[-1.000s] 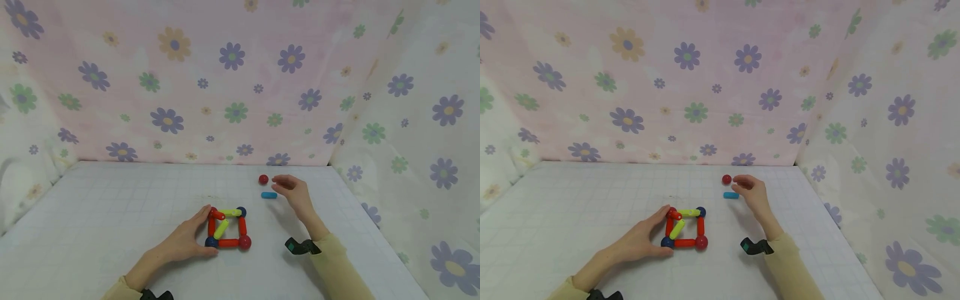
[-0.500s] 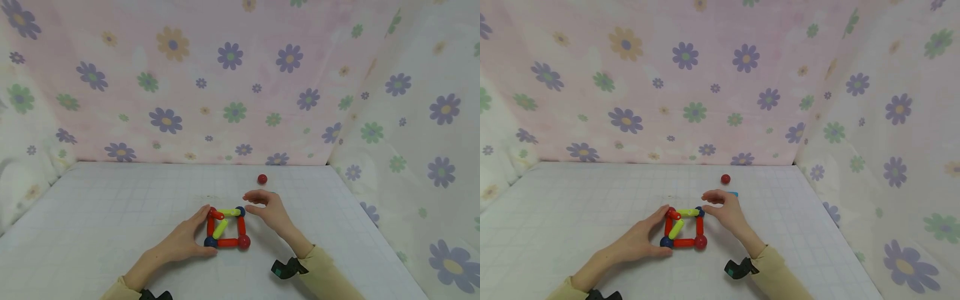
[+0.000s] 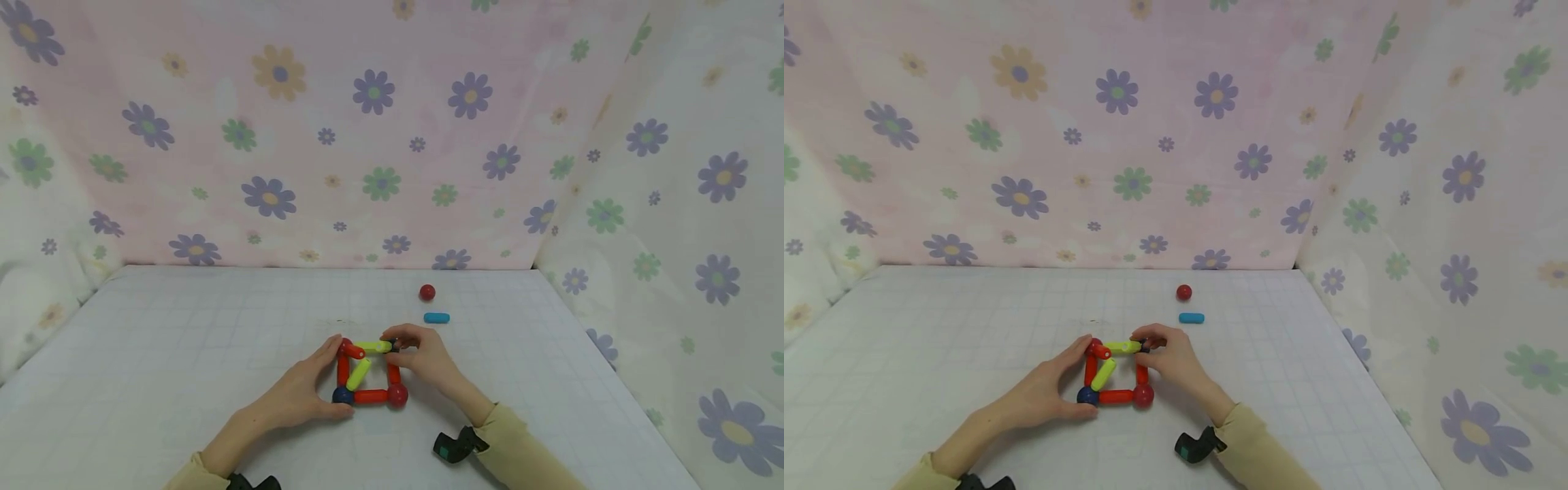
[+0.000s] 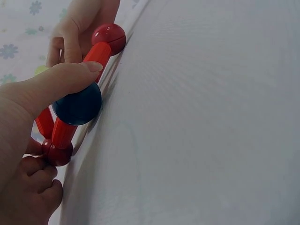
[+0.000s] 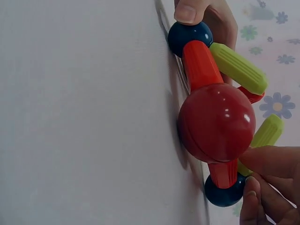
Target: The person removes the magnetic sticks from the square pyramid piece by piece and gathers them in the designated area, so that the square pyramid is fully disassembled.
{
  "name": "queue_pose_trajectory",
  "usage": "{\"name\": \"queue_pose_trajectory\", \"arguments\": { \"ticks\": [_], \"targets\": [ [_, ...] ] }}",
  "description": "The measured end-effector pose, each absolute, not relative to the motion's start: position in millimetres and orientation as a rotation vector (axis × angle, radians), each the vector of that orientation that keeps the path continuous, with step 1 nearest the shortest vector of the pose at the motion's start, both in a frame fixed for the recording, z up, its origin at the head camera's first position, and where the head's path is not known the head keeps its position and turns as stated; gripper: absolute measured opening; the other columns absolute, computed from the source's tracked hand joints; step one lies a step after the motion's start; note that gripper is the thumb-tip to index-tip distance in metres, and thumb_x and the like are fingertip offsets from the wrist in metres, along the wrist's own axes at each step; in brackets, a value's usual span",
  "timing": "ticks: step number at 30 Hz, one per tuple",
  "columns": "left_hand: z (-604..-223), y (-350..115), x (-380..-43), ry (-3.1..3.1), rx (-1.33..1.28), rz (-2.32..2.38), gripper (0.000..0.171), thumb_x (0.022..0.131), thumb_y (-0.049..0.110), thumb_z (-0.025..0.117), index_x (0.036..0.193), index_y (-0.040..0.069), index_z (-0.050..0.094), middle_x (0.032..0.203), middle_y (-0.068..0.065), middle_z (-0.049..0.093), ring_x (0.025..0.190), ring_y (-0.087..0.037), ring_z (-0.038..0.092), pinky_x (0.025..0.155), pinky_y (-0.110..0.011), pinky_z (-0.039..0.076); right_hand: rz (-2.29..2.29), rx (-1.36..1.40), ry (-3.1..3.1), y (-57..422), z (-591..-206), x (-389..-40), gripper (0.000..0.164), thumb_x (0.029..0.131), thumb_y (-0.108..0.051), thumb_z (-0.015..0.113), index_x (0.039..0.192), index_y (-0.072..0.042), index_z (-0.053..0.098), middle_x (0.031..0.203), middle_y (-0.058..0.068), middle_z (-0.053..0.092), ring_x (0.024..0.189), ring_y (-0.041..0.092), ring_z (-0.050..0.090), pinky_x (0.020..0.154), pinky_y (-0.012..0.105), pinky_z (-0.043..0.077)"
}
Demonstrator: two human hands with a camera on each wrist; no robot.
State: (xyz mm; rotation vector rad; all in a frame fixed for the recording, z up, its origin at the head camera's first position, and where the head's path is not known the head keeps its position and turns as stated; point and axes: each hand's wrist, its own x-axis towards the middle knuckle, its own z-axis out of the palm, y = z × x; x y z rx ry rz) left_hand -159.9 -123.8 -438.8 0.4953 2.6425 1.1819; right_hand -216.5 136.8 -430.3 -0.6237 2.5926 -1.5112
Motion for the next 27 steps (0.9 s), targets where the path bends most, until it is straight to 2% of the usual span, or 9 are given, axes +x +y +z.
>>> {"name": "queue_pose_trajectory", "arguments": {
  "ticks": [11,18,27],
  "targets": [
    [-438.1,-123.3,-158.4,2.662,0.497,1.158,0.113,0.072,0.055,0.084,0.16,0.014,0.025,0.166,-0.002,0.022,0.151,-0.029,0.026,0.116,-0.062,0.031,-1.475,-0.641,2.611,136.6,-434.3,-216.3,0.028,0.087,-0.013,0.078,0.113,-0.02,0.073,0.103,-0.005,0.07,0.095,0.016,0.06,0.086,0.028,0.053],
    [-438.7,-123.1,-159.5,2.662,0.51,1.179,0.116,0.071,0.054,0.086,0.16,0.012,0.024,0.166,-0.007,0.023,0.151,-0.032,0.027,0.116,-0.06,0.031,-1.462,-0.751,2.622,138.2,-435.4,-217.5,0.029,0.087,-0.009,0.077,0.115,-0.015,0.074,0.107,-0.004,0.07,0.093,0.018,0.06,0.089,0.032,0.055],
    [-438.5,-122.7,-158.9,2.662,0.5,1.183,0.116,0.071,0.053,0.086,0.16,0.012,0.024,0.166,-0.007,0.023,0.151,-0.032,0.027,0.116,-0.059,0.031,-1.449,-0.776,2.631,139.5,-432.6,-216.9,0.025,0.086,-0.01,0.078,0.109,-0.021,0.074,0.104,-0.006,0.069,0.092,0.018,0.061,0.089,0.035,0.055]
  ]
}}
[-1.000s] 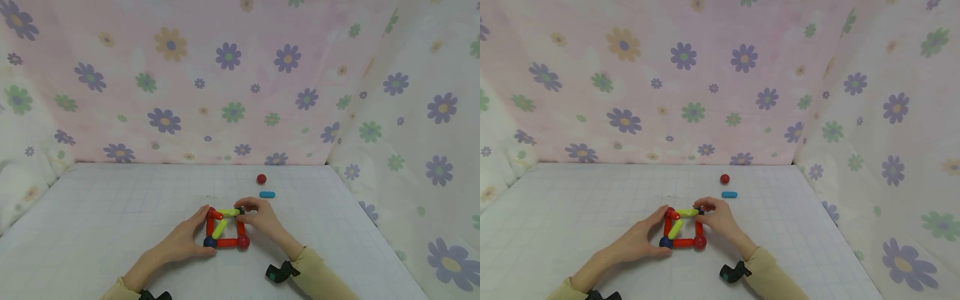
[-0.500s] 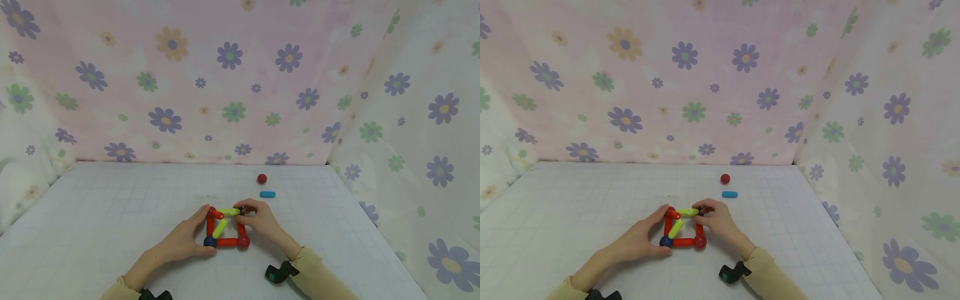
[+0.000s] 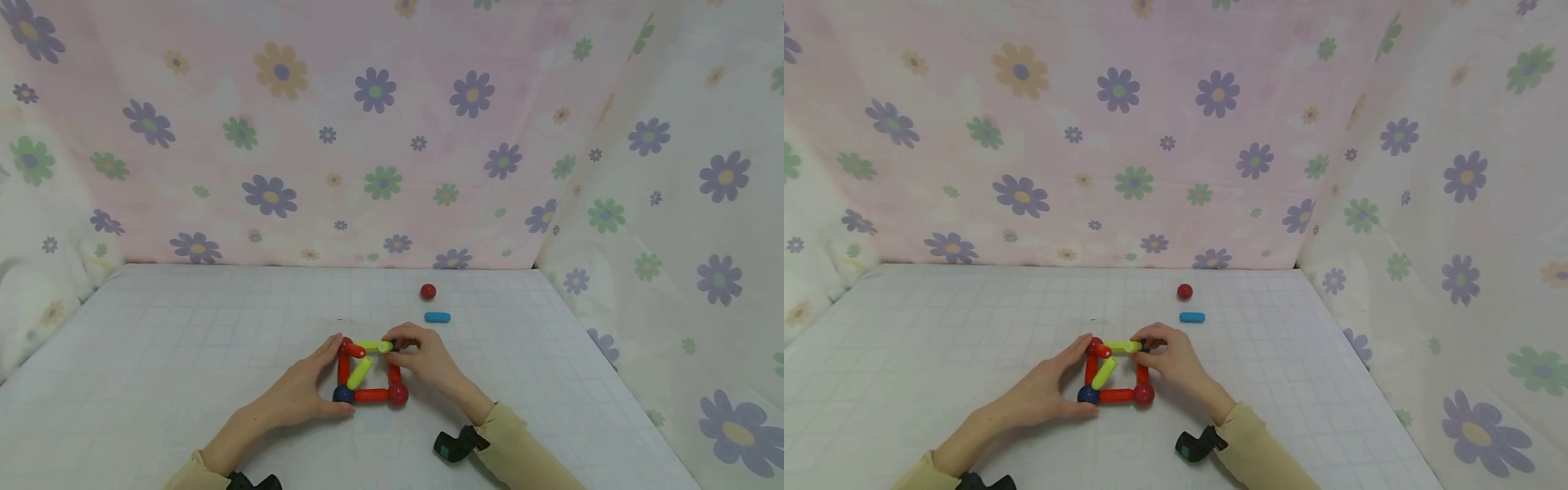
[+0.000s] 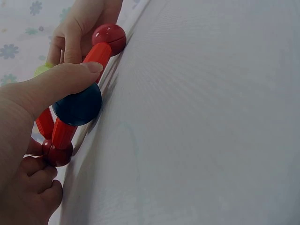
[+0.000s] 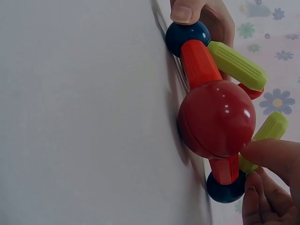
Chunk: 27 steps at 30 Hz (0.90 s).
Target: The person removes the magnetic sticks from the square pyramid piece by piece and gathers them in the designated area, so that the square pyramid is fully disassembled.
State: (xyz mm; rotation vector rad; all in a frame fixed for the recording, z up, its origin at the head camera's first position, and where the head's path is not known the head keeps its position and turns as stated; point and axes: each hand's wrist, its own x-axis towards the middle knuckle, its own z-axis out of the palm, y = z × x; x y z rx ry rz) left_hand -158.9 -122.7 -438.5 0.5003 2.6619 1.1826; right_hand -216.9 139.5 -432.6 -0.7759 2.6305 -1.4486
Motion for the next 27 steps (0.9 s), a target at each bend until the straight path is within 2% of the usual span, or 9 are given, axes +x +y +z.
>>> {"name": "queue_pose_trajectory", "arguments": {
  "ticks": [7,14,27],
  "targets": [
    [-439,-123,-159,2.643,0.48,1.189,0.116,0.07,0.053,0.087,0.16,0.014,0.024,0.166,-0.006,0.023,0.151,-0.032,0.026,0.116,-0.059,0.031,-1.403,-0.788,2.662,145,-430,-218,0.025,0.087,-0.009,0.076,0.109,-0.019,0.071,0.101,-0.007,0.069,0.089,0.013,0.062,0.086,0.032,0.056],
    [-439,-124,-160,2.653,0.495,1.177,0.115,0.071,0.054,0.086,0.16,0.013,0.024,0.166,-0.004,0.023,0.151,-0.031,0.027,0.116,-0.059,0.032,-1.424,-0.876,2.65,152,-429,-218,0.025,0.089,-0.007,0.074,0.113,-0.011,0.071,0.108,-0.001,0.069,0.096,0.016,0.062,0.089,0.032,0.057],
    [-437,-123,-159,2.657,0.488,1.157,0.115,0.071,0.053,0.086,0.16,0.013,0.025,0.166,-0.004,0.023,0.151,-0.031,0.027,0.117,-0.059,0.031,-1.482,-0.632,2.63,165,-437,-220,0.026,0.09,-0.013,0.074,0.116,-0.011,0.069,0.11,0.004,0.069,0.096,0.016,0.061,0.087,0.02,0.054]
  ]
}}
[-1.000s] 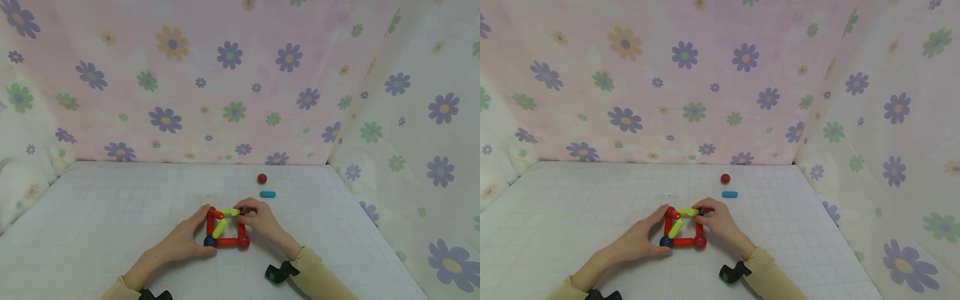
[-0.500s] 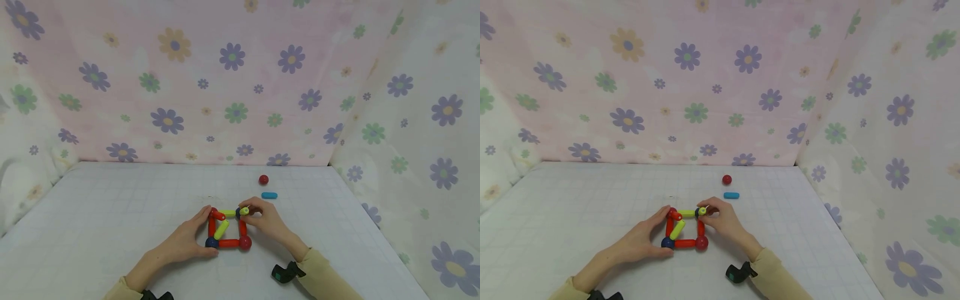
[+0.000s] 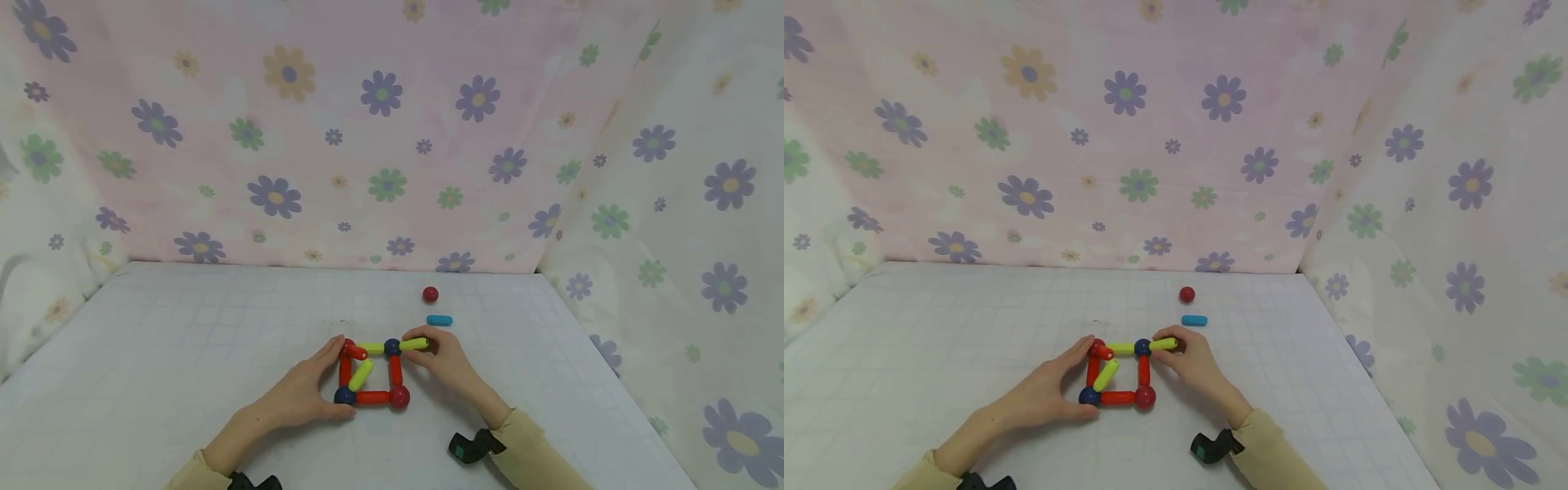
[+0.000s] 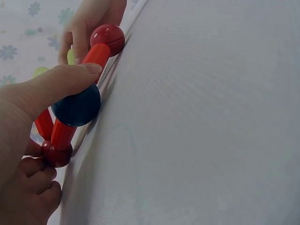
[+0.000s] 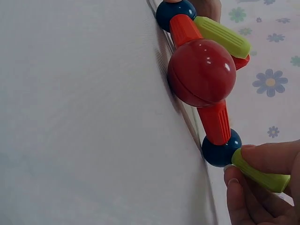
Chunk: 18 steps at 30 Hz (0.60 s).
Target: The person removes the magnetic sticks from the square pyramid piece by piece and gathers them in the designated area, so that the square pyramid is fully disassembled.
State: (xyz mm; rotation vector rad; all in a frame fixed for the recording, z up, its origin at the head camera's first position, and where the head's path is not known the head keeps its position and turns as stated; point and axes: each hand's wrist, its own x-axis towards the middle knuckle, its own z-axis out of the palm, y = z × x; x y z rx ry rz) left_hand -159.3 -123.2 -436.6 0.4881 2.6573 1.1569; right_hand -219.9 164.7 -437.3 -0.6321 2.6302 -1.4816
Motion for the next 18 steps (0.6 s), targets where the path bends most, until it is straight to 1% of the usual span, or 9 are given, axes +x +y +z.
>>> {"name": "queue_pose_trajectory", "arguments": {
  "ticks": [4,8,15,18],
  "targets": [
    [-436.6,-123.4,-159.0,2.663,0.488,1.153,0.115,0.07,0.052,0.087,0.159,0.013,0.026,0.166,-0.004,0.024,0.15,-0.031,0.028,0.116,-0.058,0.032,-1.466,-0.551,2.634,165.0,-438.9,-220.8,0.026,0.091,-0.014,0.073,0.117,-0.01,0.07,0.111,0.004,0.069,0.1,0.02,0.061,0.087,0.018,0.052],
    [-437.5,-123.3,-159.7,2.662,0.482,1.154,0.115,0.07,0.052,0.087,0.159,0.013,0.026,0.166,-0.004,0.023,0.151,-0.031,0.028,0.116,-0.058,0.032,-1.463,-0.49,2.623,164.0,-440.8,-221.4,0.024,0.092,-0.013,0.072,0.116,-0.009,0.07,0.111,0.004,0.069,0.101,0.019,0.06,0.086,0.018,0.051],
    [-439.4,-122.9,-161.2,2.665,0.466,1.149,0.116,0.07,0.054,0.087,0.16,0.014,0.025,0.166,-0.003,0.024,0.151,-0.03,0.028,0.116,-0.058,0.032,-1.526,-0.43,2.577,163.0,-442.6,-221.5,0.026,0.093,-0.01,0.07,0.119,-0.006,0.069,0.114,0.008,0.069,0.101,0.021,0.058,0.083,0.017,0.051],
    [-439.4,-122.5,-160.9,2.666,0.463,1.147,0.115,0.07,0.053,0.087,0.159,0.014,0.025,0.166,-0.003,0.024,0.151,-0.03,0.027,0.116,-0.059,0.032,-1.527,-0.423,2.574,162.8,-442.3,-221.1,0.027,0.092,-0.013,0.071,0.119,-0.009,0.07,0.114,0.007,0.069,0.102,0.02,0.059,0.084,0.017,0.051]
  ]
}}
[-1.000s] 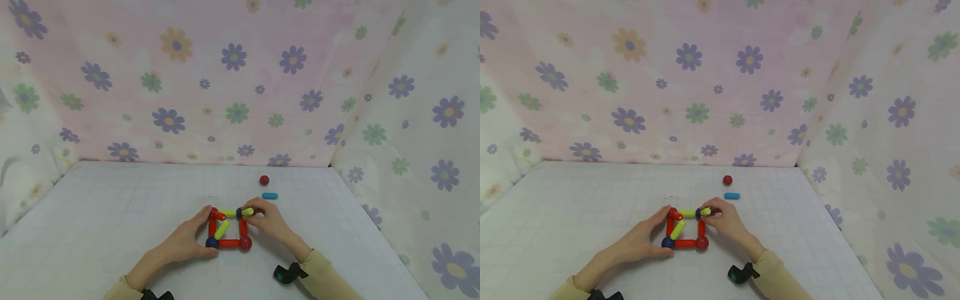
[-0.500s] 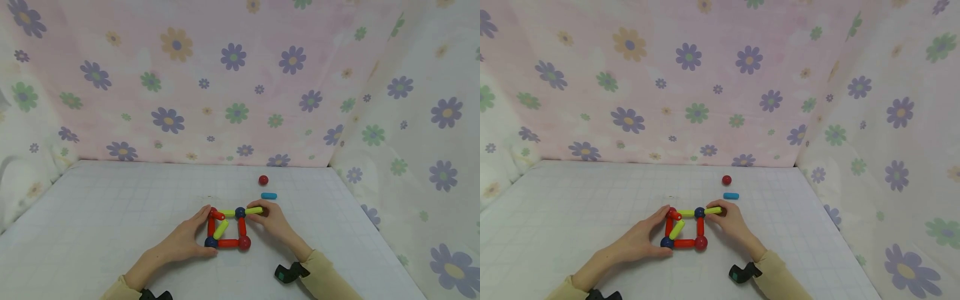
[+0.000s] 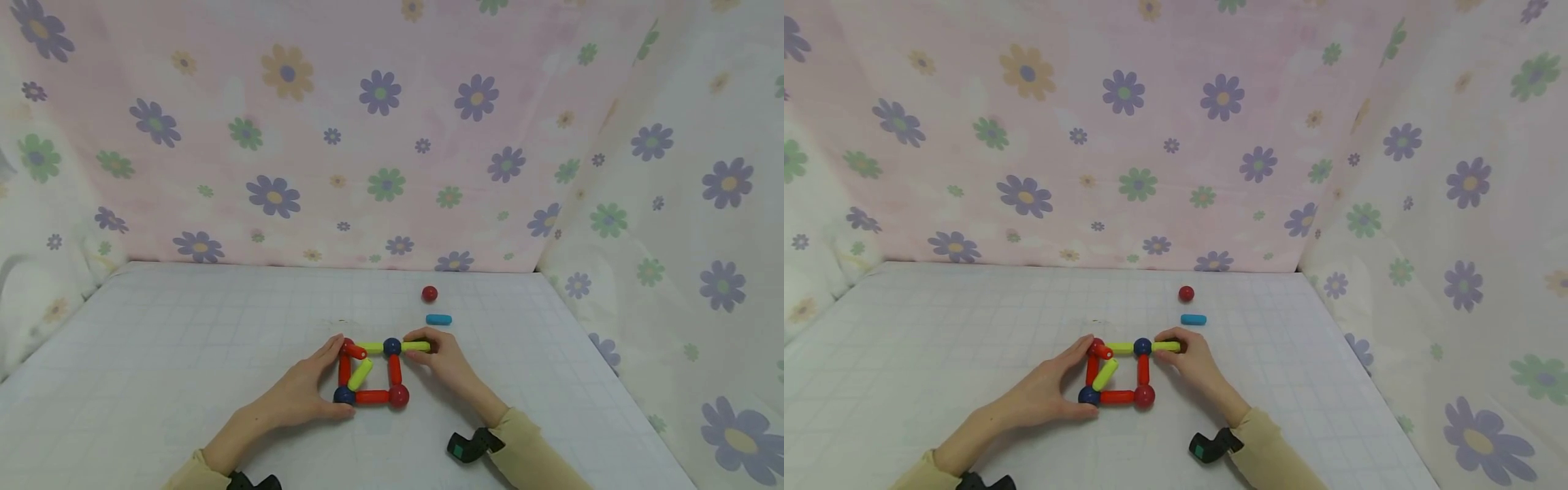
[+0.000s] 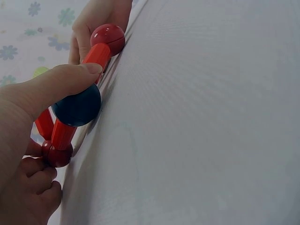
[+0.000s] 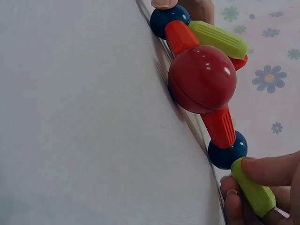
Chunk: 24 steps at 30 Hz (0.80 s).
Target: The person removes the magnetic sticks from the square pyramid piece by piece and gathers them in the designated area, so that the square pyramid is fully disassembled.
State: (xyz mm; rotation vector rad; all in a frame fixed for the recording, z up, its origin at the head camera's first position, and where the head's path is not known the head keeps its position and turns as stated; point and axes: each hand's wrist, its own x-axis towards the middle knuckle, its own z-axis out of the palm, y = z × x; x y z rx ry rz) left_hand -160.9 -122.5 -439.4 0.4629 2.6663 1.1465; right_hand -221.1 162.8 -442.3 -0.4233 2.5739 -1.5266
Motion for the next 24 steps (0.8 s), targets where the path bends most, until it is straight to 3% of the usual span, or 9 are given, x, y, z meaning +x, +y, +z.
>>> {"name": "queue_pose_trajectory", "arguments": {
  "ticks": [11,24],
  "targets": [
    [-438.8,-121.6,-160.9,2.659,0.458,1.148,0.115,0.07,0.053,0.086,0.16,0.015,0.025,0.166,-0.002,0.023,0.151,-0.029,0.027,0.115,-0.06,0.032,-1.505,-0.431,2.6,162.7,-447.4,-222.9,0.024,0.089,-0.022,0.077,0.112,-0.017,0.073,0.107,0.0,0.072,0.099,0.017,0.061,0.086,0.019,0.053],
    [-438.5,-122.5,-160.1,2.66,0.471,1.142,0.113,0.071,0.052,0.086,0.159,0.015,0.026,0.166,-0.001,0.024,0.151,-0.028,0.028,0.115,-0.061,0.032,-1.476,-0.484,2.666,160.6,-448.7,-220.8,0.021,0.089,-0.018,0.076,0.11,-0.014,0.074,0.107,0.002,0.072,0.096,0.017,0.058,0.082,0.018,0.051]
  ]
}}
